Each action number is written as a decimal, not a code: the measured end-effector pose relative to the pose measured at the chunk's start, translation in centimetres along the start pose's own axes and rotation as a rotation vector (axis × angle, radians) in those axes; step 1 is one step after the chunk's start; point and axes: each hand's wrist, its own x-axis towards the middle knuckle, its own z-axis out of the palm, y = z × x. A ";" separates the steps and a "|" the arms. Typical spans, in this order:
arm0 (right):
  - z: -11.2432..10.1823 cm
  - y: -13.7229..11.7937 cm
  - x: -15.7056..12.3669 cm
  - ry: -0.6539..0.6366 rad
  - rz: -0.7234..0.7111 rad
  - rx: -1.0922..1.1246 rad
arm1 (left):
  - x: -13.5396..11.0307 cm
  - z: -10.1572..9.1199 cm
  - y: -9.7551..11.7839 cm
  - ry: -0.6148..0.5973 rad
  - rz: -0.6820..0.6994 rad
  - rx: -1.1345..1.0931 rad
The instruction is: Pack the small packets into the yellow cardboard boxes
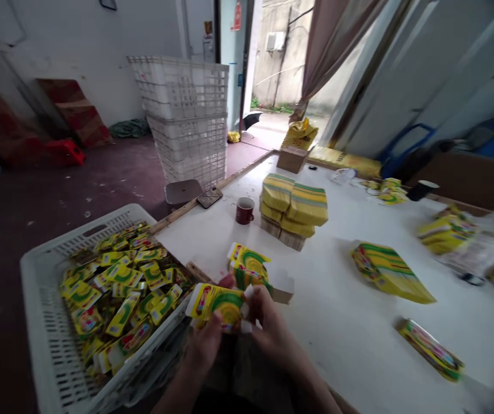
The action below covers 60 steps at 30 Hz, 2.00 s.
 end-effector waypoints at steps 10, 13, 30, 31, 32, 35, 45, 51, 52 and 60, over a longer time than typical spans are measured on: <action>4.5 2.0 -0.3 0.092 0.118 0.129 | 0.9 2.1 0.8 0.306 0.164 -0.158; 3.5 2.3 0.0 0.137 0.097 0.083 | 0.6 0.7 -0.1 0.201 0.103 0.064; 3.5 0.9 -1.0 -0.128 0.137 0.301 | 1.6 1.7 -0.1 0.354 0.188 0.095; 3.2 1.0 -0.9 -0.113 0.133 0.287 | 1.5 1.6 0.1 0.339 0.183 0.121; 2.8 1.1 -0.8 -0.084 0.118 0.270 | 1.4 1.4 0.3 0.306 0.165 0.154; 1.1 1.4 -0.4 0.020 0.028 0.127 | 1.0 0.8 1.0 0.176 0.068 0.281; -3.3 -1.0 -0.6 -0.008 -0.532 -0.851 | 1.3 -3.0 6.6 -0.244 -0.065 0.644; -1.7 -0.5 -1.0 0.068 -0.589 -0.813 | 0.6 0.4 4.9 -0.294 -0.168 1.085; -1.5 0.0 -1.1 0.217 -0.524 -0.723 | 0.5 0.6 4.4 -0.241 -0.145 1.112; 0.6 1.5 -1.2 0.053 0.254 0.438 | -1.2 0.3 1.3 -0.356 0.060 1.273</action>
